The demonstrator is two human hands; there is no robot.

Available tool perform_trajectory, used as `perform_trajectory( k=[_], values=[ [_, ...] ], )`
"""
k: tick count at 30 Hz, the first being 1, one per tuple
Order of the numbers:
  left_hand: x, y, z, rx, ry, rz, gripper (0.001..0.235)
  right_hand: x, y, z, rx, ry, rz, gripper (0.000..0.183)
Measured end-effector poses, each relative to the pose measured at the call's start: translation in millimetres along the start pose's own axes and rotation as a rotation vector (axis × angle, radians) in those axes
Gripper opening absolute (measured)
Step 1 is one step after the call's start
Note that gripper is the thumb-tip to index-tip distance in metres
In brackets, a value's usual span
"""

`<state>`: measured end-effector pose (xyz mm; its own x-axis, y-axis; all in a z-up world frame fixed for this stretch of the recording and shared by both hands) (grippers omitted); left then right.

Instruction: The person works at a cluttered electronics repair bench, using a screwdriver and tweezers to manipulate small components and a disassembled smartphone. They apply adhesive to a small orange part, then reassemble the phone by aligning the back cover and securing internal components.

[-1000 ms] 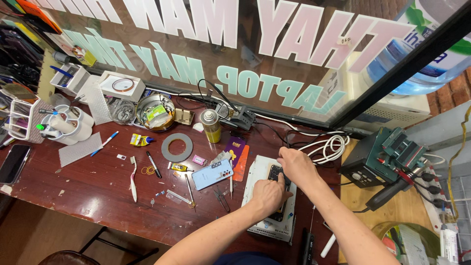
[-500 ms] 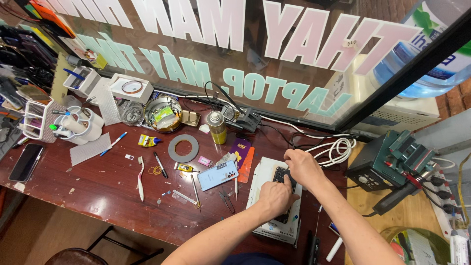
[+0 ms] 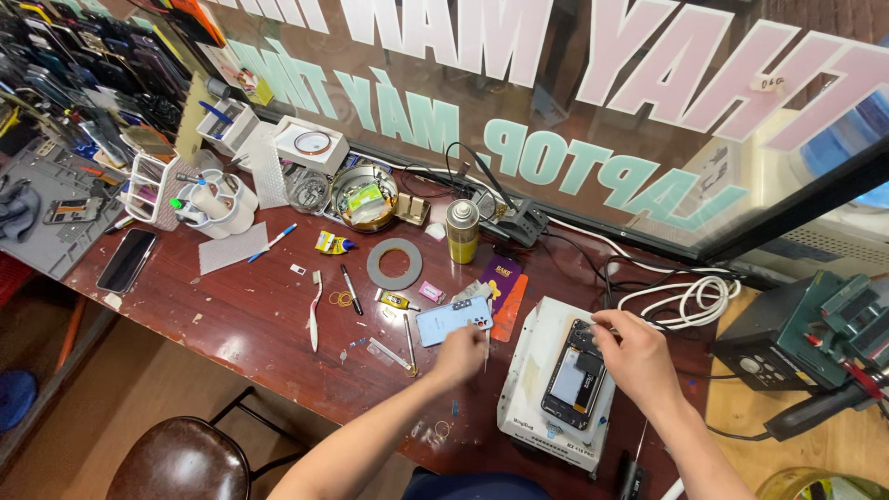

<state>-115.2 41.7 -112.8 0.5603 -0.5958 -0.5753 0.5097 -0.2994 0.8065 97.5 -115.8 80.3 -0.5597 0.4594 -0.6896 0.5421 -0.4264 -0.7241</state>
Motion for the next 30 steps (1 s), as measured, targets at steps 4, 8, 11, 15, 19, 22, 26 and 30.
perform_trajectory(
  k=[4,8,11,15,19,22,26,30],
  values=[
    [-21,-89,-31,0.015,0.252,-0.065,0.017,12,3,5,0.146,-0.019,-0.194,0.018],
    [-15,-116,-55,0.062,0.245,-0.139,0.024,14,6,8,0.168,0.000,-0.218,0.018],
    [-9,-113,-61,0.043,0.234,-0.149,0.023,11,9,11,0.198,0.033,-0.243,0.018],
    [-12,-96,-58,0.050,0.218,-0.246,0.015,9,17,14,0.253,0.064,-0.261,0.018],
    [-17,-85,-55,0.041,0.197,-0.300,0.017,9,25,17,0.283,0.077,-0.243,0.018],
    [-17,-79,-56,0.064,0.171,-0.361,0.017,8,28,20,0.285,0.091,-0.247,0.018],
    [-17,-72,-59,0.067,0.120,-0.365,0.016,5,27,21,0.265,0.110,-0.248,0.018],
    [-15,-82,-60,-0.045,0.086,-0.211,0.018,-5,32,15,0.284,0.144,-0.248,0.018]
  ],
)
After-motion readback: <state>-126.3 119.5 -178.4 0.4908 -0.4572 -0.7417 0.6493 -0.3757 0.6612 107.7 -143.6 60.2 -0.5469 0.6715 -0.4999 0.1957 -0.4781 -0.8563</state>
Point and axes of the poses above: each hand's wrist, its own z-axis away from the middle knuckle, its own x-axis out of the palm, y = z × x, the point moved 3 cm from there along -z, towards the middle knuckle, and after that the axes turned 7 degrees about x, right-handed, at the moved point
